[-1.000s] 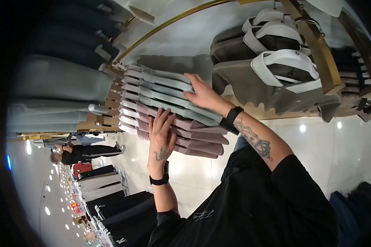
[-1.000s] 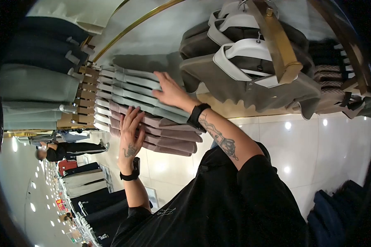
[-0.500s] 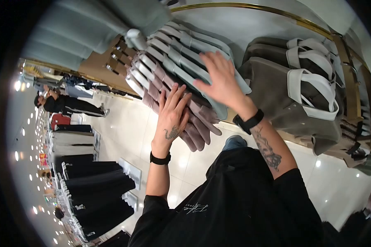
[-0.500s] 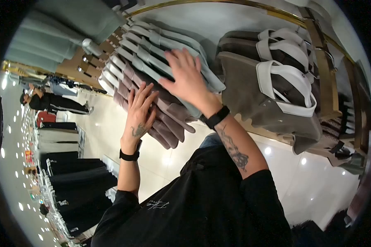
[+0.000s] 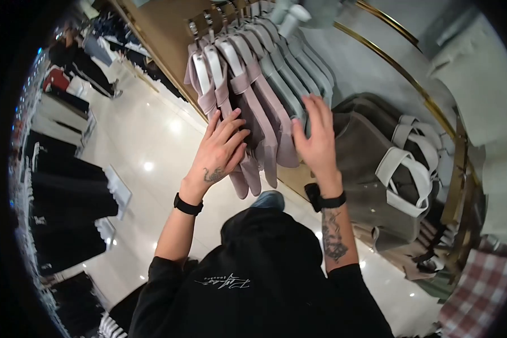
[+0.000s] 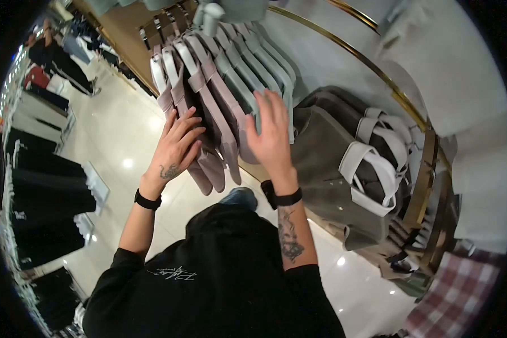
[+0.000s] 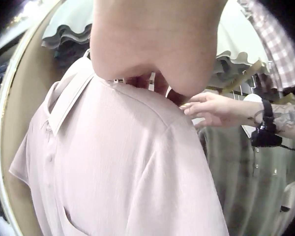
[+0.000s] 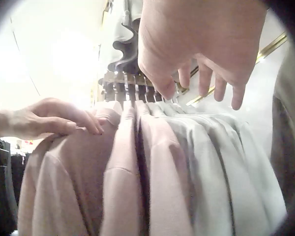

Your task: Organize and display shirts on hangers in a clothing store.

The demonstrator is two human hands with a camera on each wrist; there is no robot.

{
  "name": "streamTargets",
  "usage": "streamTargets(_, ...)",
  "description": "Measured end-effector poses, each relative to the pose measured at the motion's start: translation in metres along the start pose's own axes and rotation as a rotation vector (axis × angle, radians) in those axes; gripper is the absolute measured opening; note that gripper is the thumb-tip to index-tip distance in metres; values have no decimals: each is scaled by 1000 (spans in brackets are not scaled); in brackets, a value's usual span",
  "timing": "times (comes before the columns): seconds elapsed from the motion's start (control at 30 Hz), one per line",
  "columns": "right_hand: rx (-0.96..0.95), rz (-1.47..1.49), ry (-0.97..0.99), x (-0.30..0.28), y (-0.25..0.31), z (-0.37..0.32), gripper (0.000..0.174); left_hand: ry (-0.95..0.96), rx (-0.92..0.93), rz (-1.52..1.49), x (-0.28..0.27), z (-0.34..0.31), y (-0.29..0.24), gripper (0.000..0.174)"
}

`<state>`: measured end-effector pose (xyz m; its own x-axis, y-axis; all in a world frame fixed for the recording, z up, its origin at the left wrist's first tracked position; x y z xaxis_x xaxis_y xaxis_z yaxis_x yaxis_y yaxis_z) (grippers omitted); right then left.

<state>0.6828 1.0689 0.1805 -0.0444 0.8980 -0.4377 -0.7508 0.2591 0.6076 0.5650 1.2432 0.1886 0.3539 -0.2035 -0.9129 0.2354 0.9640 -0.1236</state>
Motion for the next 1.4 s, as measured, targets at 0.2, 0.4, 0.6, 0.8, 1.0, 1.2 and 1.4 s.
streamTargets(0.2, -83, -90, 228, 46, 41, -8, 65, -60, -35, -78, 1, -13, 10, 31)
streamTargets(0.4, 33, -239, 169, 43, -1, -8, 52, -78, -44, -78, -4, -30, 24, 40)
streamTargets(0.6, 19, -135, 175, 39, 44, 2, 53, -176, -103, -211, -9, -54, 52, 45)
streamTargets(0.8, 14, -136, 297, 102, 108, -18, 70, -194, -29, -242, -13, -69, 65, 35)
streamTargets(1.0, 124, -321, 213, 95, 68, -24, 61, -242, 52, -316, -12, -81, 81, 25)
streamTargets(1.2, 182, -397, 177, 80, 54, -35, 59, -253, 73, -438, -1, -85, 77, 35)
streamTargets(1.4, 220, -404, 220, 81, 66, -50, 60, -190, 42, -455, 2, -80, 67, 31)
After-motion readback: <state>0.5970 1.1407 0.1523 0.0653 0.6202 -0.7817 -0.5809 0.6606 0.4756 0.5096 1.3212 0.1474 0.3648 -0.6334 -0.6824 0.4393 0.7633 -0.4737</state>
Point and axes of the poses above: each hand's wrist, its own z-axis towards the middle knuckle, its own x-axis out of the palm, y = z × x, the point moved 10 cm from there along z, towards the middle knuckle, and after that the axes turned 7 degrees about z, right-handed, at the moved point
